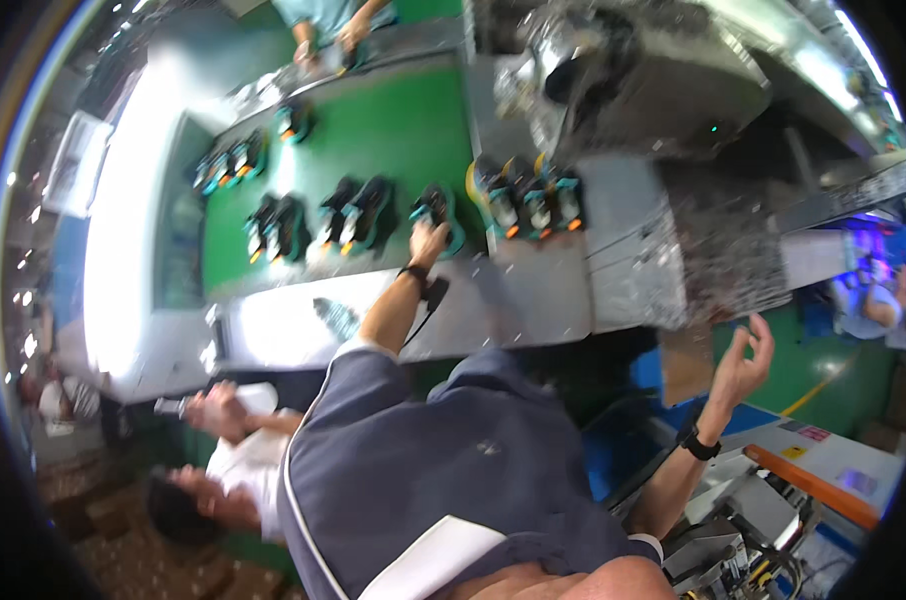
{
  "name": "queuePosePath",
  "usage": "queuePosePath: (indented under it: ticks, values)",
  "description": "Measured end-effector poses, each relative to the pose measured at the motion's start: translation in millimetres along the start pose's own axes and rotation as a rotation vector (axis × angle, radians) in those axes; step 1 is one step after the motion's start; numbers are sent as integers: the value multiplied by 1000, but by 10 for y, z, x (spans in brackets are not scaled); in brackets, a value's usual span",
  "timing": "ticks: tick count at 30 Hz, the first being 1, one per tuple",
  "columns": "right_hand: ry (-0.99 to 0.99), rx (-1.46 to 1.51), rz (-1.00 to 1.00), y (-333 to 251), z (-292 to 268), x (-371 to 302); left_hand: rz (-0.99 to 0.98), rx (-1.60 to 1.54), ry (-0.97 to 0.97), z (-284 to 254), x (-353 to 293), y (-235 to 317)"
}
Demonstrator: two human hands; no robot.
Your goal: Operating a shoe lasting machine to shape footwear and placing them on a conveyor belt.
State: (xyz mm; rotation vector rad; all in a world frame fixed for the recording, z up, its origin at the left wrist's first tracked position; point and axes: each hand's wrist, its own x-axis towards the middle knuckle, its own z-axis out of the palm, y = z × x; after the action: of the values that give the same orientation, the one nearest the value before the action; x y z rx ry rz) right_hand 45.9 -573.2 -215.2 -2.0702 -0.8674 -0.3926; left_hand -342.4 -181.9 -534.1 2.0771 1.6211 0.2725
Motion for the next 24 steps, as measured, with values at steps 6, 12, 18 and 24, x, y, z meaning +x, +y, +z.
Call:
queuePosePath:
  ticks: [6,12,18,24]
  values:
    - [-180,-170,-341,-911,2,1382,-53,-407,-10,739,4,379]
    - [-235,-515,-748,-1956,505,3211,44,-371,224,183,-183,742]
    - [-347,-551,-1157,-2581,2247,4397,-170,-451,117,276,-159,759]
    - [-370,-581,-985,-2604,3265,5001,-376,-500,88,687,47,873]
